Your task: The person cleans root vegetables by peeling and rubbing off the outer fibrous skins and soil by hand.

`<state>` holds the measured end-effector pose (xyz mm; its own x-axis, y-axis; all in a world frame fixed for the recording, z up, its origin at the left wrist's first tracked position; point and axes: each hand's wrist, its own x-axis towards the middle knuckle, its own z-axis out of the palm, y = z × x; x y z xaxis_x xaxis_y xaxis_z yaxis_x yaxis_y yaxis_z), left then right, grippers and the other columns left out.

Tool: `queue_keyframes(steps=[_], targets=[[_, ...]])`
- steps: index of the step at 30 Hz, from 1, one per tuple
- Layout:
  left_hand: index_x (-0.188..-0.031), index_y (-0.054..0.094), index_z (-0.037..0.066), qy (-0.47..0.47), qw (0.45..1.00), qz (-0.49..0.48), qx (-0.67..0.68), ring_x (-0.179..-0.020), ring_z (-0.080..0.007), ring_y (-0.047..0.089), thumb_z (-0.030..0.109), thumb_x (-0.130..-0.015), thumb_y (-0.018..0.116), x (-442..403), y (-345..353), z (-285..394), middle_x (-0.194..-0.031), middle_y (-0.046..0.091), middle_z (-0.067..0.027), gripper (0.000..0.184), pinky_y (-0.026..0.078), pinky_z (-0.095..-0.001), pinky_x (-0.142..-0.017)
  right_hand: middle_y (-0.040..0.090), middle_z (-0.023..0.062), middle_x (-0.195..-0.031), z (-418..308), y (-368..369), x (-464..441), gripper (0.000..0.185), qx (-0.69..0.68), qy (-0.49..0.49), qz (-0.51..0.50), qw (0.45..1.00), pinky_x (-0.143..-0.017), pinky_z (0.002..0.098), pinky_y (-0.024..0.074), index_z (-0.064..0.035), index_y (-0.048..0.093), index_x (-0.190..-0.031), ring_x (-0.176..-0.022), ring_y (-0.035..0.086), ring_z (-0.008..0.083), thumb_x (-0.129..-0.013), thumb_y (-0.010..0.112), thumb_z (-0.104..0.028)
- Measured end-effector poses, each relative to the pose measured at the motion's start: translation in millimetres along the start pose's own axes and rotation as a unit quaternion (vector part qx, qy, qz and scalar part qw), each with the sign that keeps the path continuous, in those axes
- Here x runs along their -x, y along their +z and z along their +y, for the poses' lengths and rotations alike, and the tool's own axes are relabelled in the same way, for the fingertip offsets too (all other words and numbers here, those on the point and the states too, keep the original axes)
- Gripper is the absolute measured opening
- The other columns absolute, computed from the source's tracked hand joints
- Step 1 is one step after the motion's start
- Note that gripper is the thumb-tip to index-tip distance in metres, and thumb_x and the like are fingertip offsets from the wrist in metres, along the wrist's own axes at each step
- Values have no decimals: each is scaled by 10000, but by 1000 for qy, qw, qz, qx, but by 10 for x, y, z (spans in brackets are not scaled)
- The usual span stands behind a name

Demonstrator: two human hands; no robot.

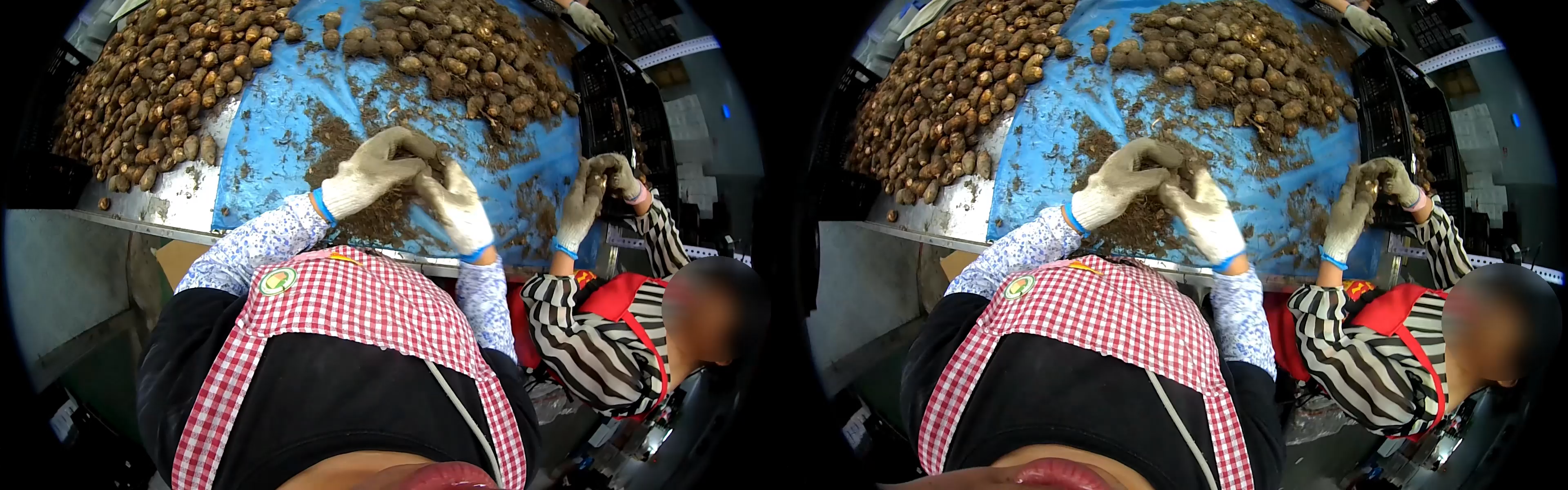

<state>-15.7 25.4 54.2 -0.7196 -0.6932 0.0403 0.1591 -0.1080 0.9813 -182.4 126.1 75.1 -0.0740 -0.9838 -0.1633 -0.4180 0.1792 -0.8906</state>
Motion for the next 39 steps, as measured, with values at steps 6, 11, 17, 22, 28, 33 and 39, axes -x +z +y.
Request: queue_keyframes(steps=[6,11,17,22,28,33,39], targets=[[-1196,527,-27,-6,995,67,69,-877,-142,588,46,-892,569,-175,107,23,-1020,589,-98,316,521,-280,-770,548,183,-1291,119,393,-98,660,-44,-82,173,980,-974,332,491,38,345,-1418,-1165,565,251,-875,697,-92],[-1220,543,-23,-117,923,126,344,-641,-117,533,70,-962,472,-363,-80,-263,-776,550,-39,283,500,-274,-539,471,184,-1393,-44,382,-47,811,0,-127,177,976,-1030,346,453,-11,299,-1470,-1252,501,266,-795,750,-20],[-1324,513,-3,-169,975,123,-77,-972,-200,631,113,-989,454,-380,-289,-417,-1088,633,-181,359,550,-370,-856,545,174,-1322,99,193,-21,778,9,-120,222,968,-987,346,479,-20,354,-1444,-1165,574,244,-787,770,-62],[-1304,534,-3,-25,990,-16,-137,-1188,-222,554,133,-939,556,-103,6,2,-1257,583,-191,389,470,-373,-1012,567,199,-1289,156,212,-47,740,-39,-102,240,965,-941,343,507,0,364,-1437,-1128,604,262,-806,749,-46],[-1125,592,-16,-50,967,107,-225,-600,-120,570,165,-973,549,-235,26,-78,-874,652,-92,240,492,-266,-479,547,186,-1307,145,262,-51,712,16,-154,212,965,-958,344,508,-10,398,-1420,-1155,583,263,-800,748,-11],[-1297,491,-19,-150,976,99,123,-964,-209,660,271,-1018,482,-252,-133,-224,-1165,600,-159,402,581,-295,-806,568,186,-1276,17,326,-8,741,-65,-153,198,966,-962,346,506,-4,383,-1414,-1155,587,256,-783,771,-31],[-1395,375,-58,-144,976,-99,133,-1063,-216,618,277,-982,577,57,-115,-134,-1219,588,-171,568,569,-317,-839,559,140,-1305,218,347,-22,675,-95,-127,198,967,-995,339,490,-48,412,-1408,-1183,566,233,-813,724,19]])
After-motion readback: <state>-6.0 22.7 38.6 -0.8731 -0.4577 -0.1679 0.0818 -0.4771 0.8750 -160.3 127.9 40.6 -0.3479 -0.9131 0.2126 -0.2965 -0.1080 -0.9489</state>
